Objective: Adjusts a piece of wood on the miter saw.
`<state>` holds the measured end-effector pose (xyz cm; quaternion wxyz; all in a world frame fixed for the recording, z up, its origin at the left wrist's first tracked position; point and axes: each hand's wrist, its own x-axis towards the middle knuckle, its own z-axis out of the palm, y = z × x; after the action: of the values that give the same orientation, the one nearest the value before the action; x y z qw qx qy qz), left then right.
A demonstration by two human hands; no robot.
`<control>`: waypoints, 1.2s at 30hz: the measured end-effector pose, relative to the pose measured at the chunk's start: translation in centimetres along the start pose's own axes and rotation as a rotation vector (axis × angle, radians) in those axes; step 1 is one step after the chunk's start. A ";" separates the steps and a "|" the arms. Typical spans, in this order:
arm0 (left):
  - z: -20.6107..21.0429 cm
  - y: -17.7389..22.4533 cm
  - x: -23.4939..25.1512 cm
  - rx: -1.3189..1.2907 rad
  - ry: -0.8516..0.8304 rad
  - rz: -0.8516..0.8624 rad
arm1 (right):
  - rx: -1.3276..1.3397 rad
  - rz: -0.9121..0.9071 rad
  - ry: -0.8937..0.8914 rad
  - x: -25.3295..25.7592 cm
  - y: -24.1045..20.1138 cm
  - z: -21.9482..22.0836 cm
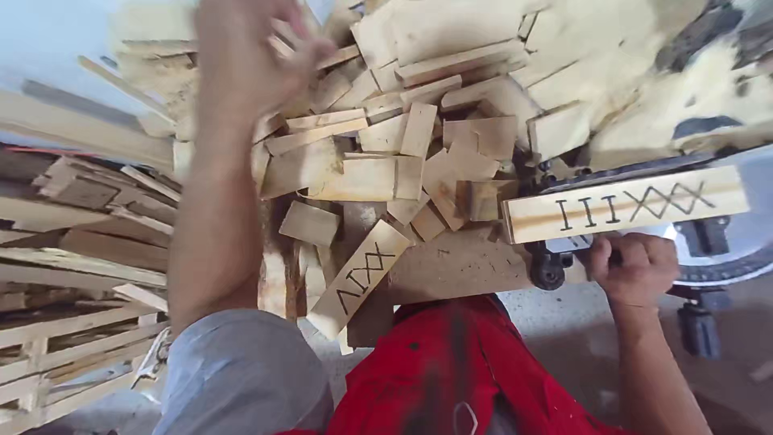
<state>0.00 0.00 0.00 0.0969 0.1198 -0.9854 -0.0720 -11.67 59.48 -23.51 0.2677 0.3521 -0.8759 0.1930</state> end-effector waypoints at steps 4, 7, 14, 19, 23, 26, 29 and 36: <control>8.9 5.4 6.1 -0.017 -0.201 0.108 | -0.006 -0.004 0.014 -0.1 0.1 0.1; 14.5 5.0 9.8 -0.035 -0.321 0.063 | -0.012 -0.007 0.023 -0.1 0.0 0.2; 13.3 6.2 11.7 0.113 -0.302 0.181 | -0.014 -0.026 0.054 -0.4 0.2 0.4; 13.6 1.8 11.6 -0.212 -0.331 -0.014 | -0.014 -0.037 0.071 -0.3 0.4 0.5; 15.9 1.6 11.8 -0.340 -0.335 -0.044 | -0.011 -0.035 0.076 -0.5 0.3 0.7; 16.3 1.8 12.8 -0.270 -0.328 0.003 | -0.008 -0.033 0.074 -0.4 0.3 0.7; 15.6 2.9 12.6 -0.030 -0.299 0.131 | -0.011 -0.034 0.080 -0.3 0.3 0.6; 14.1 3.4 13.5 0.242 -0.105 0.158 | 0.002 -0.032 0.077 -0.2 0.2 0.6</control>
<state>-16.57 1.55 -10.76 0.0353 0.0488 -0.9970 0.0488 -11.89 59.36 -24.16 0.3040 0.3587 -0.8588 0.2031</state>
